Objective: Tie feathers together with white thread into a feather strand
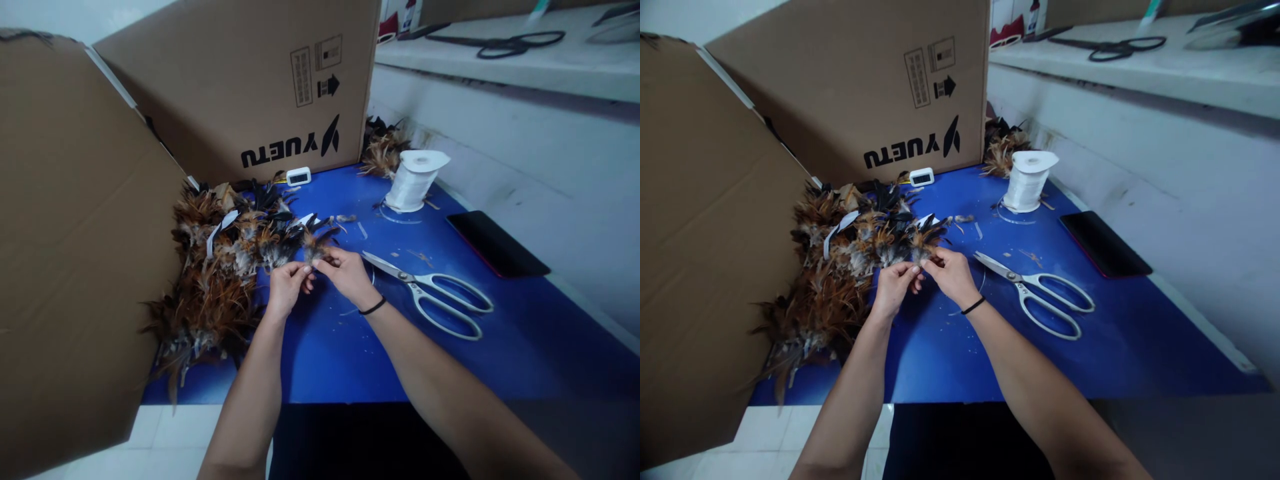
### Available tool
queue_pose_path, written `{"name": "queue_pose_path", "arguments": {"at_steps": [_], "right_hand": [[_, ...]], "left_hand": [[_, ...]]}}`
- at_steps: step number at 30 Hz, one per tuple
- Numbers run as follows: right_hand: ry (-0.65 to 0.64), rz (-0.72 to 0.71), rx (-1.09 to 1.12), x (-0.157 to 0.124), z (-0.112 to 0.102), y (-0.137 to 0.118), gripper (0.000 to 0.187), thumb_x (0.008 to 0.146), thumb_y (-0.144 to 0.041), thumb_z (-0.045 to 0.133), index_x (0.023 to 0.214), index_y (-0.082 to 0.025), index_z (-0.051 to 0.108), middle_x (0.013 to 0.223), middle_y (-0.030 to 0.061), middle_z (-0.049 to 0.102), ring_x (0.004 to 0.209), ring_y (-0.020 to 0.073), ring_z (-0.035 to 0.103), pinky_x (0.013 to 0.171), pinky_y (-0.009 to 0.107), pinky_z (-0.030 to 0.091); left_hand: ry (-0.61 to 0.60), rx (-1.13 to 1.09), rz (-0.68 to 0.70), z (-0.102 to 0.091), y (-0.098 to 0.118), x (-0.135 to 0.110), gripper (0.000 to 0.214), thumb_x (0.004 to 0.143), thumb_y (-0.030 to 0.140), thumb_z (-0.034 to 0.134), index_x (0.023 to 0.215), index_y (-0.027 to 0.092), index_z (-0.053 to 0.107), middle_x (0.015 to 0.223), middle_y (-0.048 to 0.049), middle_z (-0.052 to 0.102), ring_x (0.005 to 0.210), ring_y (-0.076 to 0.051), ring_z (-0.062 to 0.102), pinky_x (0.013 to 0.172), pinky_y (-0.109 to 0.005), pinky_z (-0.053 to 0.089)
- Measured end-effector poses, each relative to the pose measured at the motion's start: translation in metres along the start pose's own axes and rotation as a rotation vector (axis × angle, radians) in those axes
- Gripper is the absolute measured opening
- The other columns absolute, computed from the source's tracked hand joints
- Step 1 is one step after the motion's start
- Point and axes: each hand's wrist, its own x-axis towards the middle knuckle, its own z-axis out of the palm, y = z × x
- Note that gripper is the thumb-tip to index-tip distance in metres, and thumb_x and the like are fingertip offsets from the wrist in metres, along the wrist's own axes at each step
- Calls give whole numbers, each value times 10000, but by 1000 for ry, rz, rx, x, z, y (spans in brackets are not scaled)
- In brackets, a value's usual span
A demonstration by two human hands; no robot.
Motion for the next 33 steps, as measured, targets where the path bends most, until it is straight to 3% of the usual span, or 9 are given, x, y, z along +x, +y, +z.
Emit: {"name": "queue_pose_path", "arguments": {"at_steps": [9, 15, 22, 27, 33], "right_hand": [[8, -51, -48, -4, 0, -6, 115, 726, -269, 602, 730, -163, 646, 665, 8, 645, 613, 141, 589, 591, 254, 452], [128, -18, 63, -2, -1, -8, 194, 739, -329, 605, 820, -162, 662, 712, 29, 667, 628, 148, 597, 604, 264, 474], [127, -25, -98, 2, -3, -2, 149, 744, -294, 575, 754, -175, 666, 678, 26, 671, 609, 151, 599, 610, 271, 461], [131, -63, -238, 4, -6, 7, 130, 748, -258, 546, 735, -195, 659, 648, 7, 655, 590, 146, 589, 602, 267, 456], [124, -115, -452, 9, -6, 18, 136, 739, -172, 532, 752, -202, 665, 749, 13, 649, 654, 137, 586, 652, 260, 449]], "left_hand": [[36, 12, 21, 0, 0, 1, 224, 737, 337, 639, 665, 125, 652, 513, 4, 586, 389, -74, 493, 402, -195, 404], [69, -211, -7, -4, -1, 5, 222, 687, 327, 694, 694, 109, 653, 576, -11, 610, 444, -67, 500, 431, -191, 398], [83, -344, 30, -6, 2, 6, 289, 646, 389, 730, 667, 123, 617, 602, -15, 616, 428, -52, 459, 440, -201, 366], [196, -497, 116, -16, 7, 8, 318, 640, 405, 747, 662, 157, 550, 609, 21, 564, 448, -38, 438, 431, -178, 333], [300, -707, 170, -34, 13, 11, 237, 680, 311, 746, 710, 194, 541, 637, 52, 522, 471, -11, 391, 450, -139, 315]]}}
